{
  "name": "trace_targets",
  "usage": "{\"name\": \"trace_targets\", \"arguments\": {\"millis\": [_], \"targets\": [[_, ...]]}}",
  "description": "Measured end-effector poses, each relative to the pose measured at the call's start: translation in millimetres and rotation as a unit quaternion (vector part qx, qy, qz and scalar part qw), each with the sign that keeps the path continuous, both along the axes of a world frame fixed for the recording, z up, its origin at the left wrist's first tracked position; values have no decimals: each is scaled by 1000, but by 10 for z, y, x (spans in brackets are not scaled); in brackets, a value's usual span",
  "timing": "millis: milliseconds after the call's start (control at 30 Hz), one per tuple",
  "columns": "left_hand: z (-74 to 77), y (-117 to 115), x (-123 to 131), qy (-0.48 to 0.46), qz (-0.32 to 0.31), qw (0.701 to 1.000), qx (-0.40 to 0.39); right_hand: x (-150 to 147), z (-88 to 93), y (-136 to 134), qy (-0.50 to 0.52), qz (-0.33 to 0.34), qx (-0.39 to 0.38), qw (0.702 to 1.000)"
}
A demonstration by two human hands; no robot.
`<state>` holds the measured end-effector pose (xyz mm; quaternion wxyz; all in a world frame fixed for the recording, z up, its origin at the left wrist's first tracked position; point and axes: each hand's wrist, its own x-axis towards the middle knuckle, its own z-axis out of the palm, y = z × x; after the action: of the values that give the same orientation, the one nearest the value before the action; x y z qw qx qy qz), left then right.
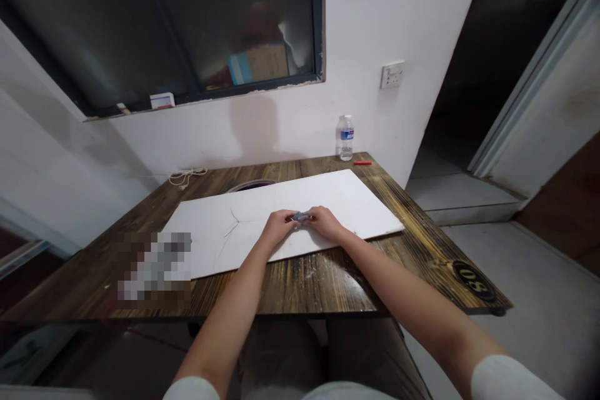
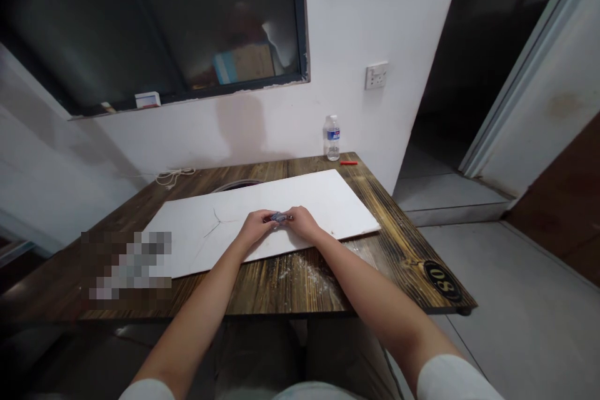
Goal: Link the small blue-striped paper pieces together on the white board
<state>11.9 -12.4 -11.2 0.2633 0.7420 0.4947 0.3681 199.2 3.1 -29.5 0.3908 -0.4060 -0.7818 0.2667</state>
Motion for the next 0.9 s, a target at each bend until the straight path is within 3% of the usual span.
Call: {"name": "trace_targets", "arguments": {"millis": [133, 300, 567, 700, 900], "targets": [[-1, -23, 11, -36, -43, 998, -31, 16, -8, 0, 48, -5, -33, 998], [8, -46, 23, -52, -45, 997, -44, 20, -30, 3, 46, -32, -56, 997], [-10, -21, 10, -43, 15, 998, -36, 46, -33, 32, 16, -44, -4, 999], [16, -22, 22, -14, 50, 998, -45, 64, -43, 53, -23, -40, -36, 998], [3, -20, 15, -11, 36, 999, -34, 70, -19, 31, -37, 13, -55, 998]]}}
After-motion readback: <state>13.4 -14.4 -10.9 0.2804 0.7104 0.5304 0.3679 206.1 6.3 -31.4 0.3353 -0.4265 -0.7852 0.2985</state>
